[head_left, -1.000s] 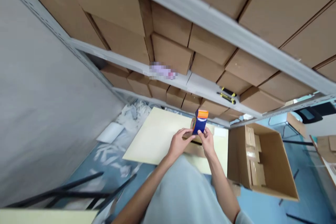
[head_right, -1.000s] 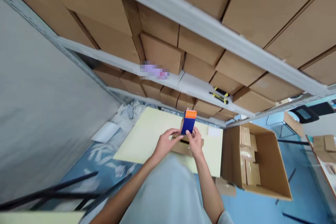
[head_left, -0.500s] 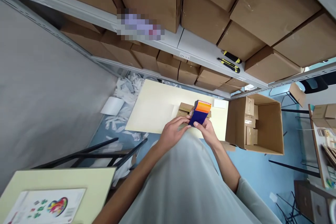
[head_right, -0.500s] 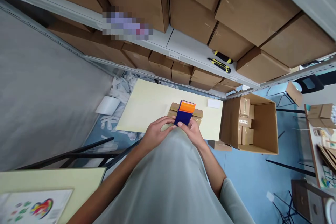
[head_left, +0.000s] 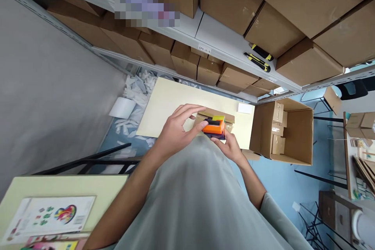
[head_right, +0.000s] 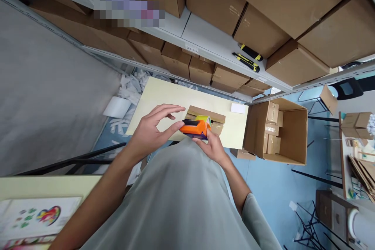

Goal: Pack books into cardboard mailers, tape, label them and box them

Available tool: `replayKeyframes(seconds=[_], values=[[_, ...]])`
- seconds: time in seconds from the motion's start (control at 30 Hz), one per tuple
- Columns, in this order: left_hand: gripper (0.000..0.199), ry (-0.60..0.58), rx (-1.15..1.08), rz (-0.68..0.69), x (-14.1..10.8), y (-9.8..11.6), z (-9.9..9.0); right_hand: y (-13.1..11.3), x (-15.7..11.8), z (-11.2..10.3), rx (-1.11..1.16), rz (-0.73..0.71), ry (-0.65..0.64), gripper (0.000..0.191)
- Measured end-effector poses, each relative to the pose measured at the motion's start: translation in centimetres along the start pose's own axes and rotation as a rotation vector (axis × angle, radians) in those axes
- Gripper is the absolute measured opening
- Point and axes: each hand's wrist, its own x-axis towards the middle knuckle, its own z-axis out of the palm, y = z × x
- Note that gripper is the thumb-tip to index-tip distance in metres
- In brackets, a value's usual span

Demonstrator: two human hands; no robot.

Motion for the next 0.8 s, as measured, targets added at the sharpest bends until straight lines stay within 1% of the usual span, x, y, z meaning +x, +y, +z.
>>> replayKeyframes(seconds=[0.07, 0.23, 0.33, 0.43, 0.53, 0.63, 0.73, 0.8], values=[[0.032, -0.05, 0.02, 0.018, 0.3, 0.1, 0.0, 0.2, -0.4, -0.4, -0.046, -0.013, -0.012, 0.048], [0.025, -0.131, 0.032, 0.032, 0.2, -0.2, 0.6, 0.7, -1.3, -1.5, -0.229, -0.049, -0.023, 0.04], [0.022, -0.189, 0.031, 0.027, 0.0, -0.6, 1.0, 0.8, -1.9, -1.9, -0.289, -0.03, -0.03, 0.036], [0.026, -0.227, 0.03, 0.004, -0.2, -1.1, 1.4, 0.8, -2.4, -2.1, -0.325, 0.007, -0.041, 0.033], [0.03, -0.259, 0.036, -0.078, -0.6, -1.8, 2.1, 1.1, -2.6, -1.9, -0.297, 0.044, -0.096, 0.03], [0.033, -0.269, 0.006, -0.201, -1.2, -2.6, 2.8, 1.8, -2.6, -1.5, -0.249, 0.118, -0.142, 0.036], [0.031, -0.264, -0.063, -0.338, -1.9, -3.4, 3.4, 2.3, -2.4, -1.2, -0.197, 0.186, -0.159, 0.04], [0.031, -0.241, -0.094, -0.4, -2.3, -3.8, 3.7, 2.2, -2.2, -1.2, -0.163, 0.224, -0.178, 0.04]])
